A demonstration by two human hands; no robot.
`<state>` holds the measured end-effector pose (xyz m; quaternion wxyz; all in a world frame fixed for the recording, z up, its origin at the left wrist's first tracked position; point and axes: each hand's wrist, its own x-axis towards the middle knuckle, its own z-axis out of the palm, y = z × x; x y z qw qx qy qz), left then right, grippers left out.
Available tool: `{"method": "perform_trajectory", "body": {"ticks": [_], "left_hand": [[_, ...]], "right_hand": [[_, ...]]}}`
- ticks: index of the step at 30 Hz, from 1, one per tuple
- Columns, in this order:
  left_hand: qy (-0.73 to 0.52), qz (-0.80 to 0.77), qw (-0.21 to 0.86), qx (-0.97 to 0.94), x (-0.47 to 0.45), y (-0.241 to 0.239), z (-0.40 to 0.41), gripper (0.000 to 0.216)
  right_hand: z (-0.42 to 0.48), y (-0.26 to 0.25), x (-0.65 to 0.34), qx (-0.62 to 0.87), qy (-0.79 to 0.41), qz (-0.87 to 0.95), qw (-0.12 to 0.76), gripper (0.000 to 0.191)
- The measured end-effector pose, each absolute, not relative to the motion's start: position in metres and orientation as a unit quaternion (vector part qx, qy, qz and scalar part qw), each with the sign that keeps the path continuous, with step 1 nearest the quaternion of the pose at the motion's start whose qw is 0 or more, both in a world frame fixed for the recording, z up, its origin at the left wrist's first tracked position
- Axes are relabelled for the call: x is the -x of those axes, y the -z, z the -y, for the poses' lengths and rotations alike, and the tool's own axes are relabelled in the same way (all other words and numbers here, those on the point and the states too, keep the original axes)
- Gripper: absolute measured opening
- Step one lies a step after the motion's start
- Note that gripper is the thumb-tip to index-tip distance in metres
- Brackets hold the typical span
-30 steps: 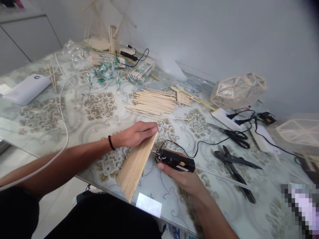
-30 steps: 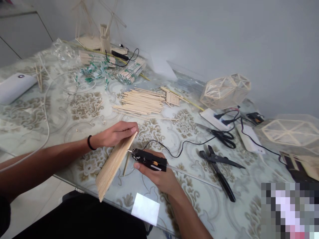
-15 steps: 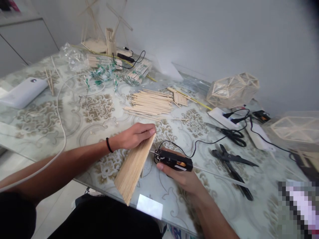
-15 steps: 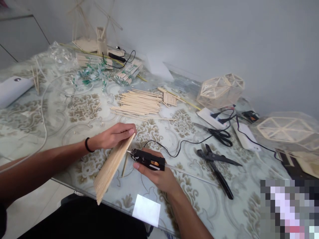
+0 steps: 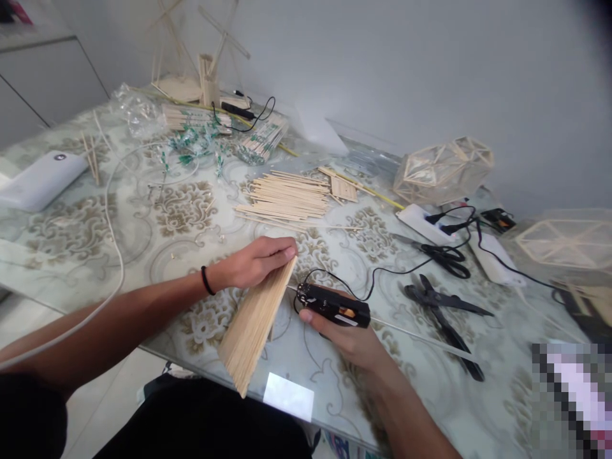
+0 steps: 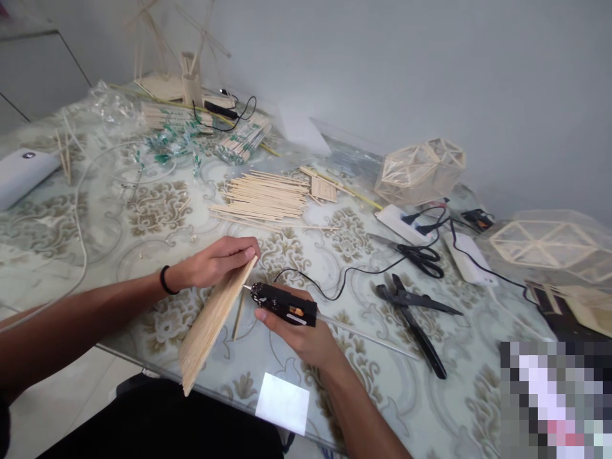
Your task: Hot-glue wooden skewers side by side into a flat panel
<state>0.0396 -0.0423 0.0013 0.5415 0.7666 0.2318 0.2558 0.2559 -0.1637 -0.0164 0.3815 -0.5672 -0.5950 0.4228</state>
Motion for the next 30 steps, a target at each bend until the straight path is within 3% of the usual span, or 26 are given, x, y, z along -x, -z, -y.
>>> {"method": "perform_trajectory", "body": {"ticks": [20,30], "left_hand": [[-0.259,-0.216,0.547,-0.766,-0.04,-0.001,0.0448,0.033],[-0.265,-0.218,0.563,-0.752,-0.0404,-0.0004,0.0466,0.03]], "right_hand": [[0.1648,0.022,-0.2585,0.645,-0.443,0.5,0.371,0.049],[0.16,0.0208,-0.2586,0.594,-0.455,0.539,0.388,0.04]]}}
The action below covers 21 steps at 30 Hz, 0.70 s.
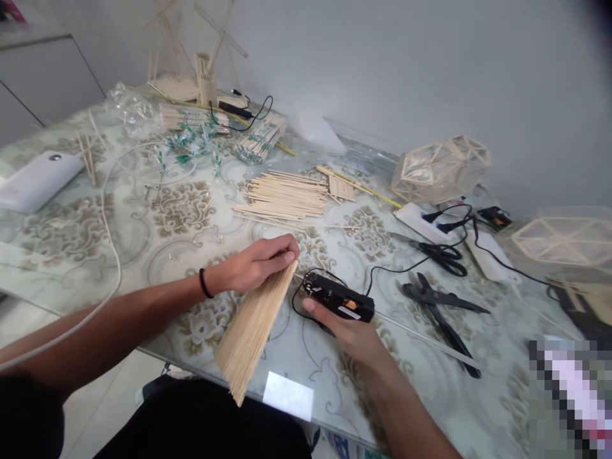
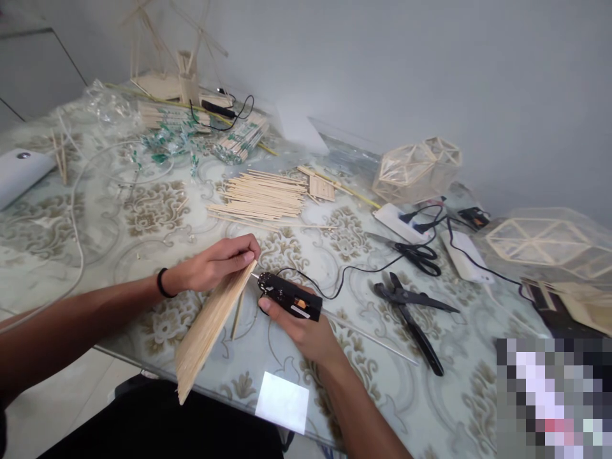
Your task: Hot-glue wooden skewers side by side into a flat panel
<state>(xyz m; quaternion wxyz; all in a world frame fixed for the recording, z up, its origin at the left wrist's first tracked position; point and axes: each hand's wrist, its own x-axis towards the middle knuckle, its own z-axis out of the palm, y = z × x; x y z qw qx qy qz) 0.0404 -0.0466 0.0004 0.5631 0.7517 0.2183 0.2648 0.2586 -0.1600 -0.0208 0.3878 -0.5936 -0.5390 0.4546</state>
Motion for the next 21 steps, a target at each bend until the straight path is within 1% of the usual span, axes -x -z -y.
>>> {"method": "perform_trajectory", "body": {"ticks": [3,6,12,16,21], "left_hand": [[-0.263,-0.217,0.568,-0.749,-0.0405,-0.0005,0.0467,0.028],[-0.262,-0.217,0.569,-0.748,-0.0405,-0.0014,0.0473,0.028],[-0.258,-0.217,0.575,-0.746,-0.0407,-0.0034,0.0488,0.028],[-0.261,-0.214,0.575,-0.746,-0.0406,-0.0029,0.0489,0.028],[-0.259,-0.211,0.576,-0.746,-0.0407,-0.0018,0.0492,0.028]], "right_hand": [[0.1603,0.019,-0.2568,0.594,-0.462,0.53,0.392,0.036],[0.1607,0.0178,-0.2554,0.607,-0.451,0.517,0.402,0.037],[0.1592,0.0218,-0.2592,0.604,-0.432,0.541,0.394,0.033],[0.1581,0.0217,-0.2592,0.608,-0.417,0.539,0.407,0.031],[0.1572,0.0168,-0.2571,0.609,-0.411,0.546,0.403,0.032]]}}
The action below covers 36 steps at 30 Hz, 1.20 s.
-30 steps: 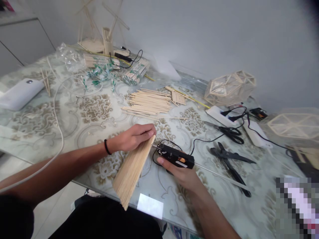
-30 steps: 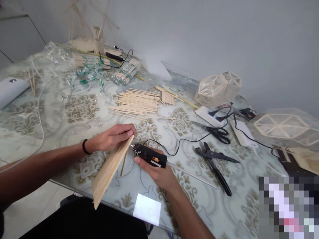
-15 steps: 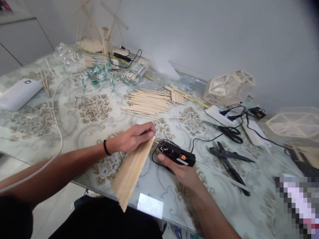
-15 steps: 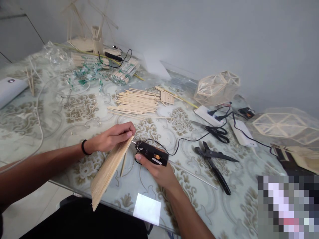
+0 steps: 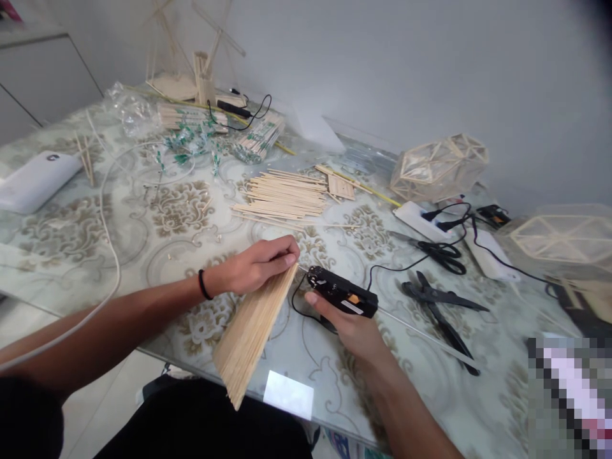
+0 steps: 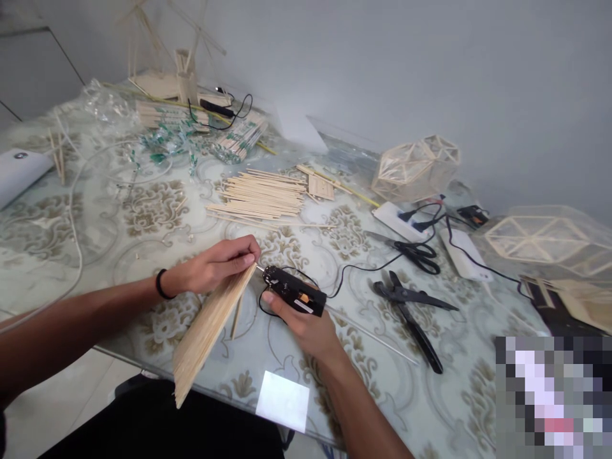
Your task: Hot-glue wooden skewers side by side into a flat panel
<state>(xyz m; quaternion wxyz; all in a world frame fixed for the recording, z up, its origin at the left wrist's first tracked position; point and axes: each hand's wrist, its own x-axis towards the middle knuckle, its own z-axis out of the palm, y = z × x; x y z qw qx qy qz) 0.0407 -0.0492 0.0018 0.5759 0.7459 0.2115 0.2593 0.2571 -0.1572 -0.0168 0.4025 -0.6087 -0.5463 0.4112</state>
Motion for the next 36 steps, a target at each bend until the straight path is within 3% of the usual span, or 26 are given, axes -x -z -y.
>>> {"method": "perform_trajectory", "body": {"ticks": [13,23,28,32,34,36], "left_hand": [[-0.261,-0.22,0.574,-0.744,-0.039,-0.003,0.046,0.03],[-0.289,-0.328,0.444,-0.782,-0.023,0.002,0.008,0.023],[-0.248,-0.365,0.372,-0.816,-0.022,0.014,0.0,0.013],[-0.236,-0.377,0.35,-0.825,-0.022,0.021,-0.002,0.013],[-0.221,-0.377,0.343,-0.831,-0.022,0.023,-0.002,0.011],[-0.201,-0.373,0.341,-0.839,-0.021,0.023,-0.001,0.007]], "right_hand": [[0.158,0.028,-0.264,0.652,-0.425,0.514,0.361,0.037],[0.127,0.019,-0.317,0.732,-0.109,0.63,0.237,0.026],[0.134,0.012,-0.354,0.706,-0.162,0.664,0.185,0.036],[0.145,-0.013,-0.327,0.678,-0.11,0.697,0.208,0.032],[0.149,-0.019,-0.296,0.637,-0.158,0.726,0.206,0.031],[0.151,-0.019,-0.264,0.577,-0.22,0.769,0.162,0.044]]}}
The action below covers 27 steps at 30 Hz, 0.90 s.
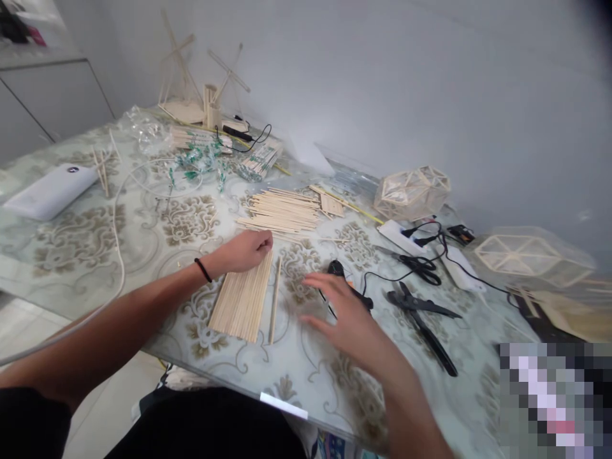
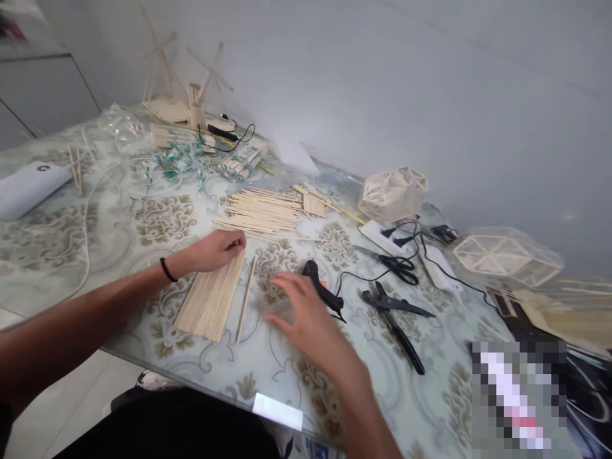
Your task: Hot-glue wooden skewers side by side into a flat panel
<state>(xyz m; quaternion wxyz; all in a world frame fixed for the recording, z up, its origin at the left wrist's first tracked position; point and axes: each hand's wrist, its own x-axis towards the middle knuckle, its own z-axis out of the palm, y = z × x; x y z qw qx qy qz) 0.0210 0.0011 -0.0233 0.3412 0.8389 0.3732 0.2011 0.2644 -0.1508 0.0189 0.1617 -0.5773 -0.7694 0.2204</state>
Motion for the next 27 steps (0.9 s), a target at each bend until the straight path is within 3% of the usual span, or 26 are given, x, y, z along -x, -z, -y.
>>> {"method": "perform_trajectory", "body": {"ticks": [4,10,27], "left_hand": [[-0.16,-0.354,0.341,-0.856,-0.015,0.019,0.002,0.018],[-0.042,-0.319,0.318,-0.892,-0.009,0.004,0.008,0.07],[0.004,-0.338,0.215,-0.916,-0.01,-0.002,0.009,0.065]], "right_hand": [[0.149,-0.009,-0.226,0.538,-0.268,0.789,0.128,0.072],[0.147,0.004,-0.225,0.54,-0.285,0.776,0.157,0.086],[0.149,0.01,-0.227,0.529,-0.302,0.773,0.174,0.093]]}}
